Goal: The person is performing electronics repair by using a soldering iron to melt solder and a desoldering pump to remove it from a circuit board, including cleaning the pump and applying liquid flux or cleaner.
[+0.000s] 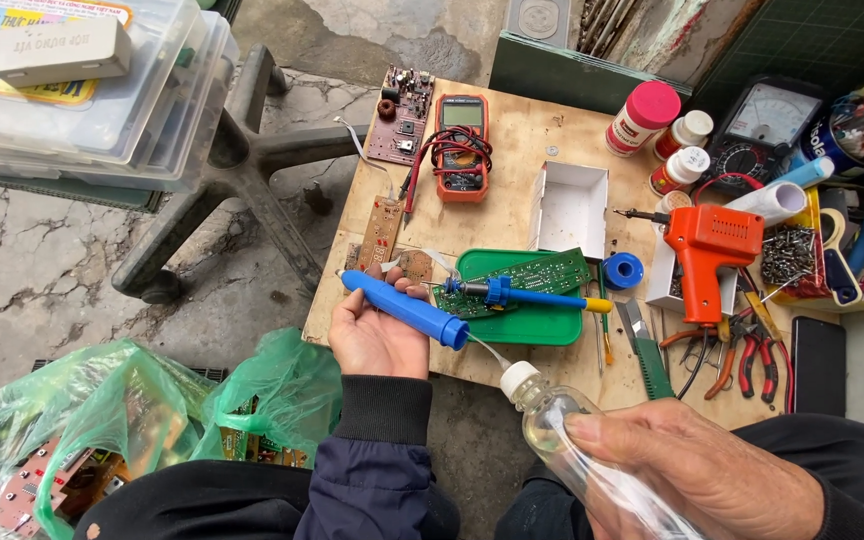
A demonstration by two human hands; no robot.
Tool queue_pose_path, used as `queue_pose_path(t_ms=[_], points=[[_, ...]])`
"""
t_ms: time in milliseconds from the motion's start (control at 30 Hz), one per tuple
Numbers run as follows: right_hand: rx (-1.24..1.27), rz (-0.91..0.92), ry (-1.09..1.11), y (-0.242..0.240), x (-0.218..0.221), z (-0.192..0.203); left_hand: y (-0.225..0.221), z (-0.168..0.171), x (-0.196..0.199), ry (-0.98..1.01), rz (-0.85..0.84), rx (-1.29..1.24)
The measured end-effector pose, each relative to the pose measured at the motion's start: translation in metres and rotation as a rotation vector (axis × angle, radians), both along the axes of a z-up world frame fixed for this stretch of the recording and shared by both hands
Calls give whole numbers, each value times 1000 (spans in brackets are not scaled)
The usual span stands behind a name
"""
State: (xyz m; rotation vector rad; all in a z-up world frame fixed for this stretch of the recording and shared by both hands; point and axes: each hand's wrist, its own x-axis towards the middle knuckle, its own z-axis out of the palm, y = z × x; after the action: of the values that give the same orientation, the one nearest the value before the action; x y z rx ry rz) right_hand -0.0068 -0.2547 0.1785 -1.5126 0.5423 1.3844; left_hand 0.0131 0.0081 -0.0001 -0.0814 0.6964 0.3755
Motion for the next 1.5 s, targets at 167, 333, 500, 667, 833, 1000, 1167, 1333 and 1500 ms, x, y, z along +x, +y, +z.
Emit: queue_pose_path(t_ms=[167,333,500,667,833,1000,1167,1333,1500], points=[[-23,43,-25,1,-3,-1,0,8,7,18,-57,41],[-13,58,-51,4,-5,5,6,-10,18,58,-32,48],[27,38,-36,1,-6,1,5,-5,20,71,-29,93],[25,-25,3,2,-8,2,8,-30,23,-61,-49,13],[-4,67,-82,2,-9,3,8,-24,20,-34,-64,32],[-4,53,-78,3,-11,6,10,-21,18,-2,-91,4],[8,67,-90,1,-13,4,8,-12,20,-7,-79,74],[84,108,-82,-4,-14,1,12,-18,20,-18,-48,22],[54,74,-69,-4,-15,1,15,-36,19,-104,-103,-34]])
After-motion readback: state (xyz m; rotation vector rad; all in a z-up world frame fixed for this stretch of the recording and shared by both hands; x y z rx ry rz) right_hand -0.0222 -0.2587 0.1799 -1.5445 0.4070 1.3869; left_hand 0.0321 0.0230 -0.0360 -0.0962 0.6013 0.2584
